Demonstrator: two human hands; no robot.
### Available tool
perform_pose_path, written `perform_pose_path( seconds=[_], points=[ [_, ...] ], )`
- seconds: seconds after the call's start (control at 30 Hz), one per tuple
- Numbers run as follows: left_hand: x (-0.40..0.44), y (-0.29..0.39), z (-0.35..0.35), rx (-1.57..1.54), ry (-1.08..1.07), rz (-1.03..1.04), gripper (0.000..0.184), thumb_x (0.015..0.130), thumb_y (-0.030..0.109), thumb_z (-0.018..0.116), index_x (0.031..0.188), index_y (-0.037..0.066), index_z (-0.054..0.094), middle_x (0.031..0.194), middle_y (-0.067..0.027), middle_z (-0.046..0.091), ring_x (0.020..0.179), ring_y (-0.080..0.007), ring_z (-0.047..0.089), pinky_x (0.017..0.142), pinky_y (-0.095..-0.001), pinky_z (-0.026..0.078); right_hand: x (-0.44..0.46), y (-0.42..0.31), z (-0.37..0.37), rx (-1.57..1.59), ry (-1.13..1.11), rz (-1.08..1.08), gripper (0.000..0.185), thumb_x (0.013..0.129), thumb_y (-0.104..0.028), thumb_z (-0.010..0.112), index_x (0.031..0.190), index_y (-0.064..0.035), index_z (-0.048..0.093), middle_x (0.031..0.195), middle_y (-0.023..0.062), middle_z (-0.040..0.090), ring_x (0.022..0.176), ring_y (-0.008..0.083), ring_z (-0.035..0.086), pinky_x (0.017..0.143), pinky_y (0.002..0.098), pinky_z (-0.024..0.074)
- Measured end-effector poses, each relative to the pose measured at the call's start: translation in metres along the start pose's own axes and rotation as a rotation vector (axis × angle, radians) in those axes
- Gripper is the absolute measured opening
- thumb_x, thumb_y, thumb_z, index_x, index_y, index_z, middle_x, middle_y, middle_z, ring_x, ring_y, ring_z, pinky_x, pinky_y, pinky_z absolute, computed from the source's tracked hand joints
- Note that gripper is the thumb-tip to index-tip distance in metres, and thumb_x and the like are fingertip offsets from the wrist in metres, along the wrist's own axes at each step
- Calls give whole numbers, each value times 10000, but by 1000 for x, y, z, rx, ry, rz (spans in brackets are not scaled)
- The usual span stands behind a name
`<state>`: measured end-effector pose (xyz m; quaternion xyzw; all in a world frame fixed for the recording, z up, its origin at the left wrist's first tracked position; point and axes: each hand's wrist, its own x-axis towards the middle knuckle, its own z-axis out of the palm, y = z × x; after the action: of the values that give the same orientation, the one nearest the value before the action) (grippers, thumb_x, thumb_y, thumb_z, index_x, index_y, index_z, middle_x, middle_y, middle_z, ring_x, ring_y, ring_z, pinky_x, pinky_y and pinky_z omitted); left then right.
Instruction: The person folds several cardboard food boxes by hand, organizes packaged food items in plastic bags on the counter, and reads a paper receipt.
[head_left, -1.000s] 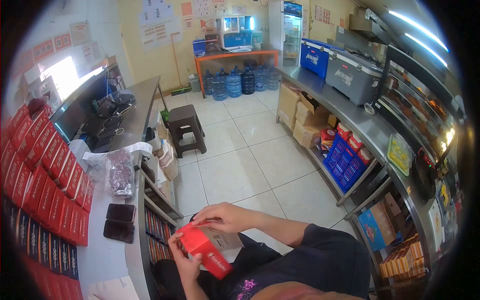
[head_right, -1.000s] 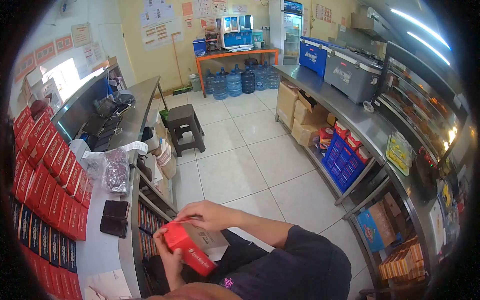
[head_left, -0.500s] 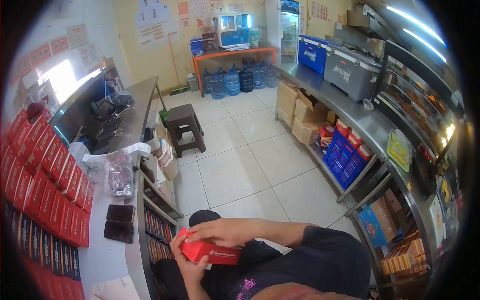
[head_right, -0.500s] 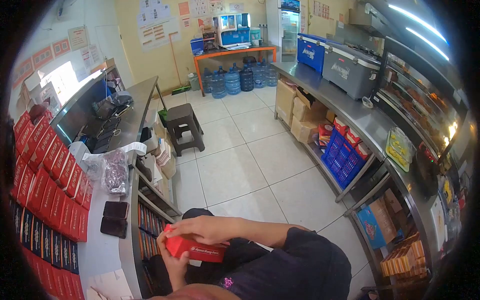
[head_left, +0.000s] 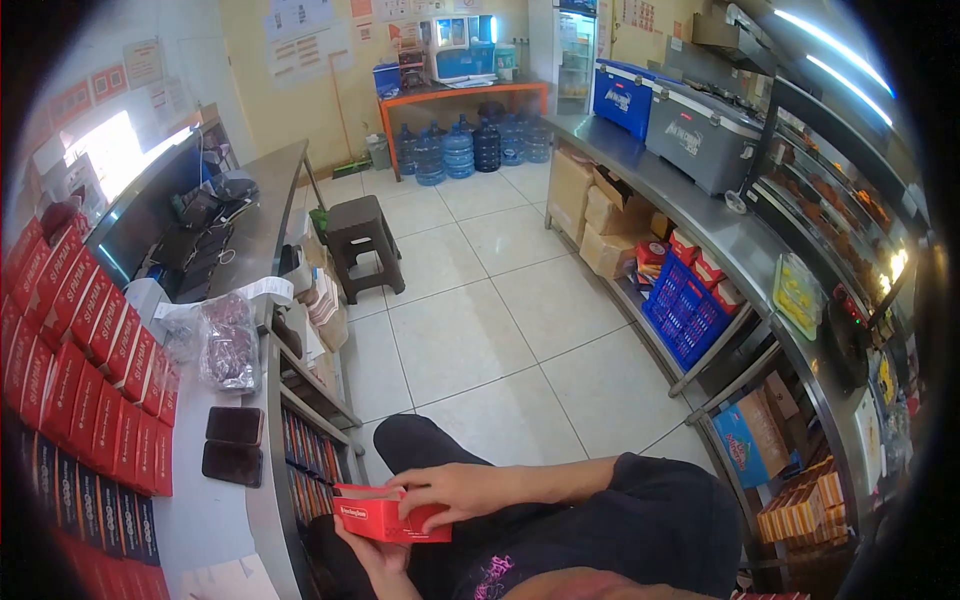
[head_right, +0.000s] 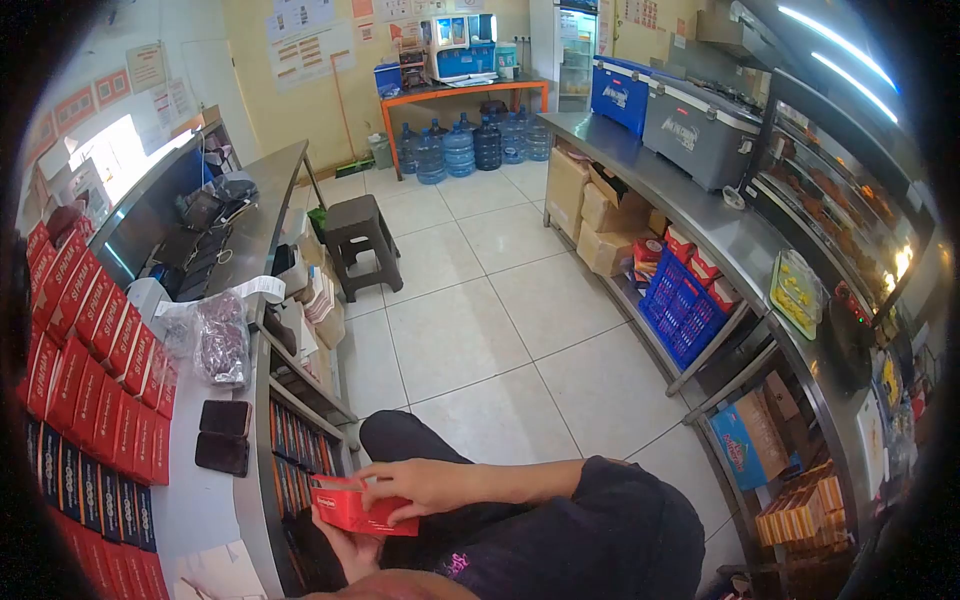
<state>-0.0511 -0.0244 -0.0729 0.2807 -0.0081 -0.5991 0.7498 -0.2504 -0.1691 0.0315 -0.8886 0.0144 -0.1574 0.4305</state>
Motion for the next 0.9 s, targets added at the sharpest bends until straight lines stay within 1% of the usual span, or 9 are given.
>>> perform_pose_path(
  seconds=[0.17, 0.23, 0.37, 0.43, 0.5, 0.53, 0.67, 0.77, 0.9],
  points=[
    [-3, 0, 25, -73, 47, 11, 816, 928, 760, 471, 1490, 169, 472, 1434, -131, 559, 1252, -340, 605, 1004, -563, 549, 6, 9, -8, 354, 267, 328, 311, 905, -224, 768, 1150, -123, 605, 1519, 176, 444, 1281, 370, 568, 1012, 426, 517],
    [11, 0, 2, -66, 7, 24, 844, 931, 764, 457, 1514, 154, 441, 1464, -146, 538, 1291, -355, 577, 1030, -558, 528, 8, 3, -10, 66, 191, 17, 344, 886, -250, 784, 1140, -103, 603, 1510, 153, 468, 1186, 374, 627, 981, 438, 527],
    [23, -6, -18, -54, -225, -43, 876, 961, 767, 396, 1545, 115, 404, 1522, -168, 498, 1333, -363, 550, 1078, -523, 491, 10, 4, 0, -49, 107, -243, 447, 902, -280, 785, 1305, -134, 658, 1490, 168, 491, 1250, 349, 593, 983, 410, 528],
    [16, -12, -22, -55, -244, -78, 871, 968, 756, 399, 1551, 109, 394, 1533, -166, 485, 1352, -355, 530, 1098, -515, 466, 10, 6, 5, 170, -9, -41, 619, 906, -298, 775, 1471, -191, 546, 1466, 163, 513, 1243, 343, 594, 1042, 401, 488],
    [9, -27, -21, -56, -168, -123, 867, 974, 744, 401, 1558, 103, 385, 1545, -165, 472, 1371, -347, 510, 1118, -506, 441, 11, 20, 21, 500, 233, 199, 703, 943, -262, 747, 1552, -130, 422, 1455, 168, 523, 1264, 266, 580, 1031, 376, 500],
    [2, -38, -22, -61, -128, -153, 865, 977, 738, 402, 1561, 101, 380, 1550, -164, 465, 1380, -343, 499, 1128, -502, 428, 11, 37, 34, 91, 374, 169, 788, 943, -238, 746, 1593, -107, 320, 1430, 152, 542, 1246, 206, 578, 1042, 350, 494],
    [-15, -63, -21, -101, -39, -210, 857, 990, 715, 407, 1573, 89, 360, 1573, -161, 439, 1418, -327, 459, 1168, -485, 377, 7, 68, 56, 738, 116, 474, 587, 985, -256, 702, 1487, -65, 467, 1335, 104, 613, 1226, 186, 588, 1060, 346, 484],
    [-7, -45, -21, -149, 11, -149, 851, 1000, 697, 411, 1582, 81, 346, 1591, -159, 419, 1447, -315, 428, 1198, -472, 339, -7, 87, 61, 888, 223, 392, 346, 1056, -282, 609, 1320, -59, 593, 1225, 47, 658, 1144, 116, 594, 1019, 327, 497],
    [-28, -12, -22, -145, 20, 63, 844, 1013, 674, 415, 1595, 69, 326, 1614, -156, 393, 1485, -299, 387, 1238, -455, 288, -18, 51, 35, 746, 321, 586, 420, 1129, -361, 403, 1361, -41, 544, 1261, 85, 628, 1179, 150, 584, 1050, 325, 468]
  ],
)
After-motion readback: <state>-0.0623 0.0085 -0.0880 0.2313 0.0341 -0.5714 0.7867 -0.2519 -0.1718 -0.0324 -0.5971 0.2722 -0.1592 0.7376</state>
